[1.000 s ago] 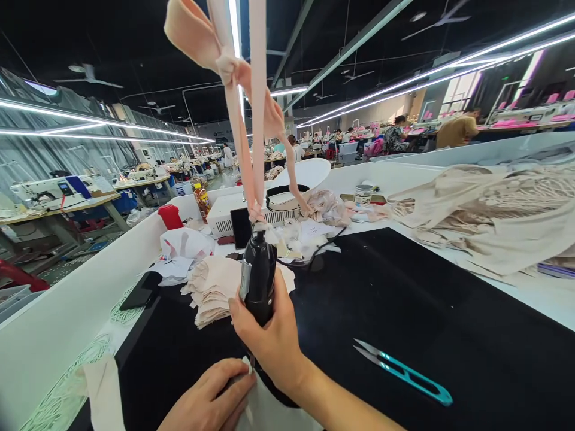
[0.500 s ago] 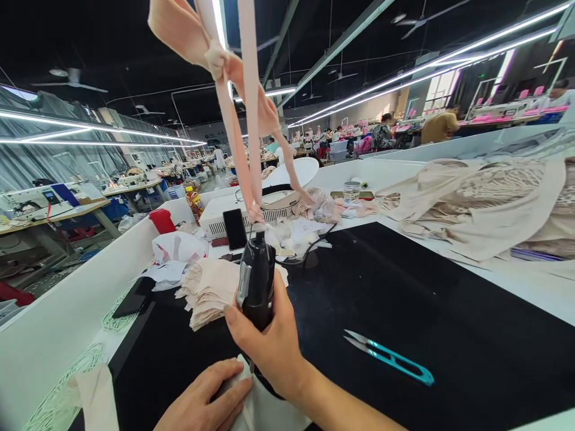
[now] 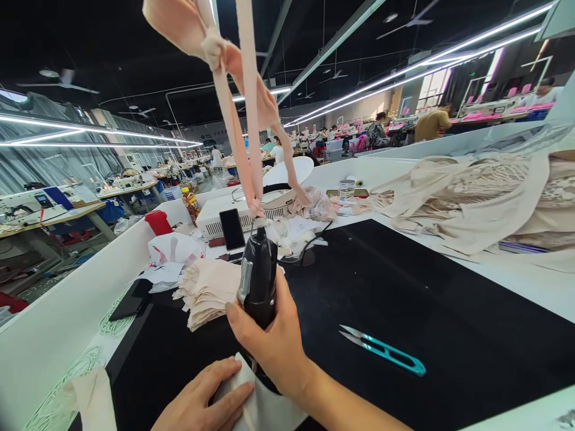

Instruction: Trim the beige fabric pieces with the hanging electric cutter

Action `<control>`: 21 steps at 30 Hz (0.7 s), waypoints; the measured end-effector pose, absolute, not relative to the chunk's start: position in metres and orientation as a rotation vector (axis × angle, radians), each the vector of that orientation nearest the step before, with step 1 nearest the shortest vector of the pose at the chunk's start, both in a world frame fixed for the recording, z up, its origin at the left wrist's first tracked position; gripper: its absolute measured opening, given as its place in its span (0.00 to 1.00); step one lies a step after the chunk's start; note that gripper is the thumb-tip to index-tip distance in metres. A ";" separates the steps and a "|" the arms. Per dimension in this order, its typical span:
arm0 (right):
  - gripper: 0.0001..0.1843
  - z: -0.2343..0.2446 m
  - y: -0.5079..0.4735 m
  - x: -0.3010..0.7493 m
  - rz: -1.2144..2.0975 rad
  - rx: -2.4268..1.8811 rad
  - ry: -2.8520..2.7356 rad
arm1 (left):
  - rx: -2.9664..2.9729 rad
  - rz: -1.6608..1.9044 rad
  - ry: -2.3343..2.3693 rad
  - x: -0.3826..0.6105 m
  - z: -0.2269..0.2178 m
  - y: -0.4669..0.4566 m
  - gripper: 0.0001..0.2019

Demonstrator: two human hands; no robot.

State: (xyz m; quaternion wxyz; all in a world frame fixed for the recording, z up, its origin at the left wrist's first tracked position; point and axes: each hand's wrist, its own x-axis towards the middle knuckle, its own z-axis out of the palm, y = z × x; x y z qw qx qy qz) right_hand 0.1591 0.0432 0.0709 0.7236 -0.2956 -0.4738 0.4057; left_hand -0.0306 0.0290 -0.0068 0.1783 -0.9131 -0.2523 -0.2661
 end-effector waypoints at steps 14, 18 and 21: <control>0.11 0.068 0.040 0.158 0.861 -0.653 -1.098 | -2.531 -0.722 -0.642 -0.031 0.001 0.029 0.18; 0.11 0.068 0.037 0.167 0.875 -0.662 -1.063 | -2.483 -0.740 -0.625 -0.031 0.004 0.030 0.19; 0.12 0.067 0.034 0.172 0.879 -0.642 -1.055 | -2.494 -0.727 -0.608 -0.028 0.010 0.028 0.16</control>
